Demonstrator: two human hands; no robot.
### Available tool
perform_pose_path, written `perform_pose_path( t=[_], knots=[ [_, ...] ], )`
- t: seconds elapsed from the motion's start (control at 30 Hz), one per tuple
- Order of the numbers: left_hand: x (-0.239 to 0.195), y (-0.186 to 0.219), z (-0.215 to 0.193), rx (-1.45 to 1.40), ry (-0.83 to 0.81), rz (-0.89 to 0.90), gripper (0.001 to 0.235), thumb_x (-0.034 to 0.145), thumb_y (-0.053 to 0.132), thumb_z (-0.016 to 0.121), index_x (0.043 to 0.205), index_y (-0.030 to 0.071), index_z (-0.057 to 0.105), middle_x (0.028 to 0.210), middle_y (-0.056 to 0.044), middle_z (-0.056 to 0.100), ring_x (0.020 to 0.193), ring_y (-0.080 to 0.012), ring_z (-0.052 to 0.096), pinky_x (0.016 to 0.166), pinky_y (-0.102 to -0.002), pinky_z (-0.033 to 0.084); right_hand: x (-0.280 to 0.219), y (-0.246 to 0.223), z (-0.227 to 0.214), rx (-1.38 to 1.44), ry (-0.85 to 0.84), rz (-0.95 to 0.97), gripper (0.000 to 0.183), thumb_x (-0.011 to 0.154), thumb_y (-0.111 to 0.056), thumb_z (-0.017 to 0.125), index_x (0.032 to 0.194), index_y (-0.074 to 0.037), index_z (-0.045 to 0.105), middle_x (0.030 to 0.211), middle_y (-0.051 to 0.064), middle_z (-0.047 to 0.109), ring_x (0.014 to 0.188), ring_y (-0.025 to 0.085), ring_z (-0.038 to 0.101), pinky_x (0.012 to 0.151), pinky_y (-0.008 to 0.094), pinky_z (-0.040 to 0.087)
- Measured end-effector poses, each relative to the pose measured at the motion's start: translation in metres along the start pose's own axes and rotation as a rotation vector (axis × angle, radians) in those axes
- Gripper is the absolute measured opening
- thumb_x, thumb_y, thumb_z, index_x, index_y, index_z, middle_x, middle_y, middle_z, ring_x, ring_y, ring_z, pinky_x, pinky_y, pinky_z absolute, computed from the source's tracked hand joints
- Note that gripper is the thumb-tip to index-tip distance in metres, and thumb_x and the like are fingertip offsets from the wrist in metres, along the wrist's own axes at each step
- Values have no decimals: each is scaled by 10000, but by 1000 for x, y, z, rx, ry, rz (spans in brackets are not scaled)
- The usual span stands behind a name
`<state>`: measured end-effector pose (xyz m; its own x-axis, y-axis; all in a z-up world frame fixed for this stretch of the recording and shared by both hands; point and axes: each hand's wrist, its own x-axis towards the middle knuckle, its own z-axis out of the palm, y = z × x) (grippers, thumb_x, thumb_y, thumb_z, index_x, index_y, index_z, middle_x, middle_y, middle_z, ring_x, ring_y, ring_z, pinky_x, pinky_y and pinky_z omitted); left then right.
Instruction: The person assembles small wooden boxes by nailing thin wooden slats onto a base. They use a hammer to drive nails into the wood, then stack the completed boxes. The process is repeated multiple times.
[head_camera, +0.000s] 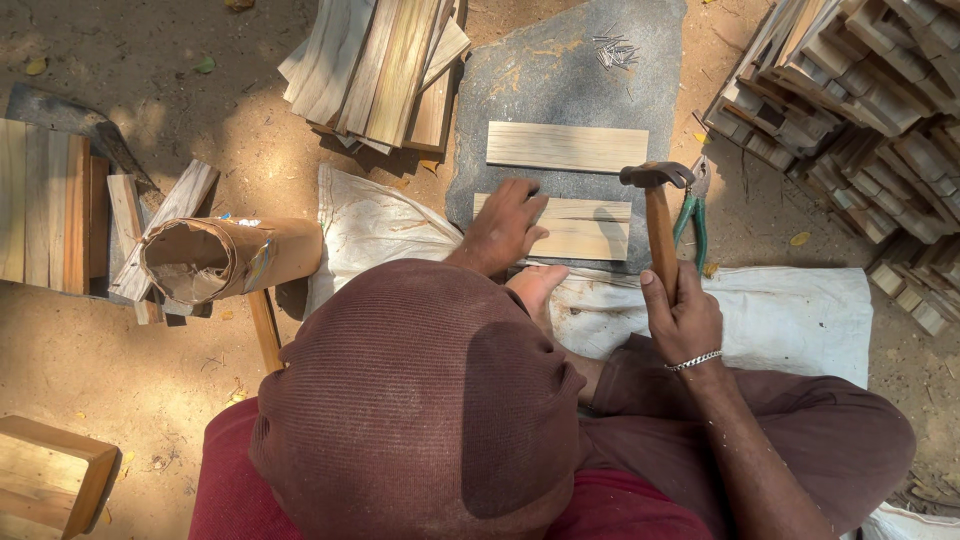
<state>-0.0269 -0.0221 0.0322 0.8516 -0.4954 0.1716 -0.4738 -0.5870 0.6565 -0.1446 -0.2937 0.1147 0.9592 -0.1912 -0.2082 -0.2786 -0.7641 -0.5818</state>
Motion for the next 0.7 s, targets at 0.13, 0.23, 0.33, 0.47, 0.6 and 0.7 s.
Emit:
perform_pose_path(
  t=[0.13, 0.23, 0.33, 0.47, 0.6, 0.7],
  knots=[
    [-19, -7, 19, 25, 47, 56, 530, 918, 224, 755, 1355, -23, 587, 1373, -168, 509, 1315, -372, 463, 1125, -477, 417, 20, -10, 28, -126, -96, -26, 391, 1036, -462, 552, 1116, -80, 567, 643, 191, 655, 625, 433, 670, 575, 544, 494],
    [-20, -12, 24, 56, 5, 72, 514, 947, 233, 730, 1365, -19, 569, 1353, -172, 513, 1303, -362, 465, 1118, -476, 416, 31, -13, 48, -206, -208, -13, 401, 1041, -472, 533, 1063, -72, 551, 667, 205, 677, 656, 451, 683, 603, 559, 500],
    [-15, -15, 17, 48, -19, 69, 504, 946, 239, 725, 1358, -10, 576, 1351, -170, 519, 1300, -352, 472, 1113, -475, 424, 36, -14, 57, -182, -186, -48, 403, 1040, -464, 546, 1049, -61, 556, 679, 215, 676, 678, 454, 673, 606, 558, 492],
    [-5, -9, 12, 34, -64, 44, 527, 965, 265, 724, 1391, 1, 563, 1420, -198, 482, 1349, -369, 445, 1154, -487, 414, 29, -6, 55, 35, -186, 71, 390, 1041, -446, 589, 1026, -56, 589, 631, 150, 632, 571, 309, 639, 548, 473, 481],
    [28, -20, 7, 121, 41, 118, 750, 817, 338, 798, 1424, -15, 534, 1545, -328, 307, 1441, -485, 262, 1158, -643, 240, 36, 3, 52, 442, -165, 215, 344, 985, -365, 689, 1013, -34, 600, 680, 22, 573, 542, 156, 569, 498, 353, 472],
    [34, -29, 2, 65, -108, 49, 763, 834, 342, 817, 1459, 19, 521, 1602, -321, 196, 1491, -508, 122, 1175, -666, 168, 51, 15, 49, 384, -33, -6, 277, 999, -261, 748, 1054, -22, 619, 855, 2, 645, 756, 122, 584, 658, 299, 490]
  ],
)
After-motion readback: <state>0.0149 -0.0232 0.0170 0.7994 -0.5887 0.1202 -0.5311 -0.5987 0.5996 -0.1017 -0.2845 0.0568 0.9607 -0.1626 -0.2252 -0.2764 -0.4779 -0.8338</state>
